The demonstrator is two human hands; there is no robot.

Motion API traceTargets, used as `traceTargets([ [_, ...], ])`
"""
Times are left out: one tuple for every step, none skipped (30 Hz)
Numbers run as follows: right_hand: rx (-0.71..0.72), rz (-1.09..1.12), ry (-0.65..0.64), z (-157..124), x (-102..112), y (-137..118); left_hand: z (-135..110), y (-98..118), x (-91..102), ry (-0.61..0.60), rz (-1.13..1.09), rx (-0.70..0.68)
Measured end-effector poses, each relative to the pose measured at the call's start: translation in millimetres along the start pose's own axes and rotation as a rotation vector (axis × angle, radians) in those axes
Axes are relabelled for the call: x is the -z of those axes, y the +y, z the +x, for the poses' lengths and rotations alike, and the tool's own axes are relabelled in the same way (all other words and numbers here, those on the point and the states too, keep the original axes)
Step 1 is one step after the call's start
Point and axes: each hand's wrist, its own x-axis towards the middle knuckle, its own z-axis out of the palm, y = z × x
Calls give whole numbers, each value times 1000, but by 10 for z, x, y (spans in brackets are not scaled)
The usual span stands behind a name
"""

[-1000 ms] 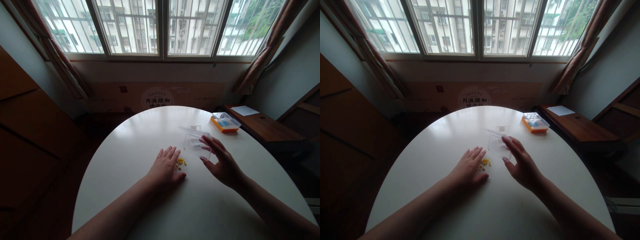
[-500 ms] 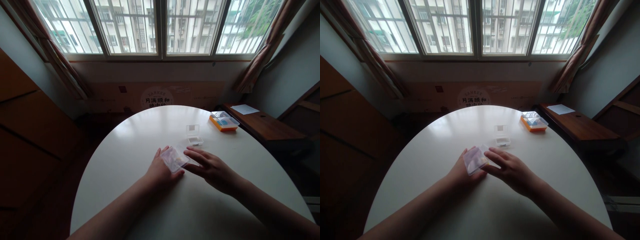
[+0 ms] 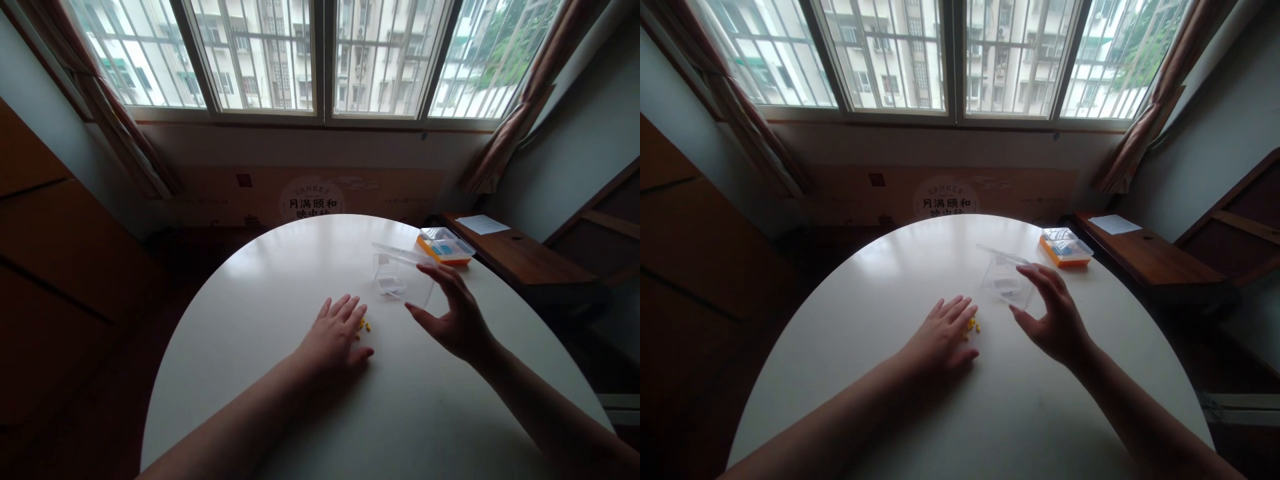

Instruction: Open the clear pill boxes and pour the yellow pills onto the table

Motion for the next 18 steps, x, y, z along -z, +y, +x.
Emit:
traceTargets([
  [-47, 50, 36, 10, 20, 34, 11, 7, -2, -7, 6, -58],
  [-92, 118, 68, 20, 38, 68, 23, 12, -6, -15, 11, -114],
  [-135, 198, 93, 28, 53, 98, 37, 16, -11, -25, 14, -161],
  [-172, 284, 113, 37, 64, 122, 49, 19, -15, -37, 17, -199],
  [-200, 366, 127, 45, 72, 138, 59, 22, -17, -49, 17, -223],
  [-219, 437, 131, 51, 75, 144, 66, 24, -15, -59, 17, -237],
  [-234, 497, 127, 56, 75, 142, 68, 28, -9, -63, 14, -245],
  [-246, 547, 120, 58, 72, 134, 66, 33, 2, -61, 11, -245],
  [-258, 590, 113, 56, 67, 122, 61, 39, 15, -52, 7, -244],
  [-272, 626, 105, 49, 61, 111, 55, 46, 29, -39, 5, -242],
  [-291, 657, 95, 38, 55, 102, 49, 53, 43, -24, 1, -239],
  [-315, 685, 82, 23, 50, 97, 43, 57, 53, -12, -3, -237],
  [-341, 712, 64, 4, 44, 97, 40, 58, 60, 0, -9, -236],
  [-366, 736, 40, -16, 38, 100, 38, 55, 62, 11, -15, -235],
  [-388, 754, 10, -36, 32, 106, 39, 49, 60, 25, -19, -235],
  [-403, 767, -18, -56, 25, 114, 41, 41, 55, 38, -22, -236],
  [-413, 775, -40, -72, 16, 120, 44, 32, 51, 49, -21, -242],
  [-419, 778, -57, -86, 5, 125, 46, 24, 49, 63, -19, -258],
])
